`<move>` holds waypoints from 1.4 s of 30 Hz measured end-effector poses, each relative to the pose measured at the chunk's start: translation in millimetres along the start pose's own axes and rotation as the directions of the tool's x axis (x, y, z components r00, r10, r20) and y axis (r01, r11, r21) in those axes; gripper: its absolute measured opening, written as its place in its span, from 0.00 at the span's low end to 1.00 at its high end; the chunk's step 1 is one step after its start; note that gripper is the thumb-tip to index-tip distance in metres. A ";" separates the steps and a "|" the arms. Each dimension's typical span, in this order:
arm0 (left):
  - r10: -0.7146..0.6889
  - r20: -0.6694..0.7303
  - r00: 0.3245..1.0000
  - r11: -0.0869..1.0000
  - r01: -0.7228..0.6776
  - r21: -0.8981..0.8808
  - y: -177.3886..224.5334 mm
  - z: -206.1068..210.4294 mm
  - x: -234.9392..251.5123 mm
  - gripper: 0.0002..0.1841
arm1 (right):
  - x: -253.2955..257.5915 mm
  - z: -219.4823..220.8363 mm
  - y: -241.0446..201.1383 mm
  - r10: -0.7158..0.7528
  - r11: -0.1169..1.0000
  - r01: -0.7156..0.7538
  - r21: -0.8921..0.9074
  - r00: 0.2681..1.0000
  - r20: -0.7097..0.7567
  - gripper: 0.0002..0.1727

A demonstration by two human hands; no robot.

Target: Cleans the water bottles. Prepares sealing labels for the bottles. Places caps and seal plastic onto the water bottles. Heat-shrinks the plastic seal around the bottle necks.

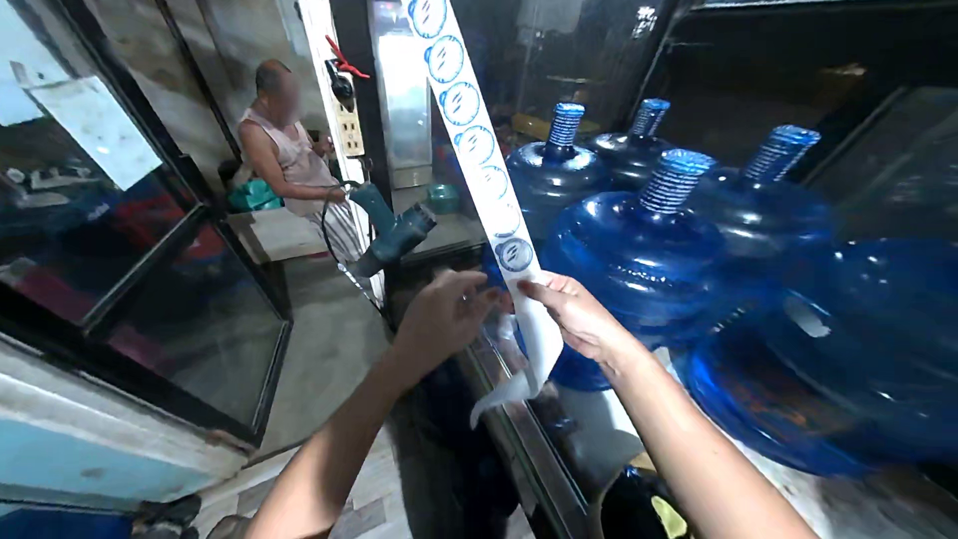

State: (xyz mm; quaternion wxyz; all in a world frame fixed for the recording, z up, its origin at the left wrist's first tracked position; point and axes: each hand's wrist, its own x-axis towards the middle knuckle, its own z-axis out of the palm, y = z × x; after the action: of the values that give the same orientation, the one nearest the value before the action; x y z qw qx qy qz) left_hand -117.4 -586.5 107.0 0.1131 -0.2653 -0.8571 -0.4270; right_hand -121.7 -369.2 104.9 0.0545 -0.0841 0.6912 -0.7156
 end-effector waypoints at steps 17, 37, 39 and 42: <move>0.068 0.273 0.960 0.899 0.060 -0.434 52.8 68.5 7.1 0.11 | -155.4 -38.1 39.8 -0.552 0.678 0.093 -0.729 0.719 -0.422 0.34; 0.301 -0.183 0.936 0.798 -0.353 -0.488 85.5 105.0 -12.0 0.13 | -148.7 20.9 9.8 -0.630 0.748 0.260 -0.611 0.567 -0.531 0.14; 0.303 -0.186 0.935 0.788 -0.355 -0.502 84.2 105.2 -12.1 0.12 | -145.7 24.0 8.5 -0.615 0.773 0.292 -0.563 0.561 -0.554 0.13; 0.310 -0.195 0.931 0.788 -0.366 -0.495 82.6 104.9 -12.5 0.12 | -141.1 27.7 8.1 -0.589 0.805 0.337 -0.489 0.556 -0.587 0.11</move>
State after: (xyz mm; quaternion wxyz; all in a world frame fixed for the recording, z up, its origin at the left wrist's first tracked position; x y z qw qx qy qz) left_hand -58.0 -467.1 93.2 0.1554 -0.4125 -0.6399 -0.6295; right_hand 21.6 -369.3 91.3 -0.4260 0.0116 0.7140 -0.5555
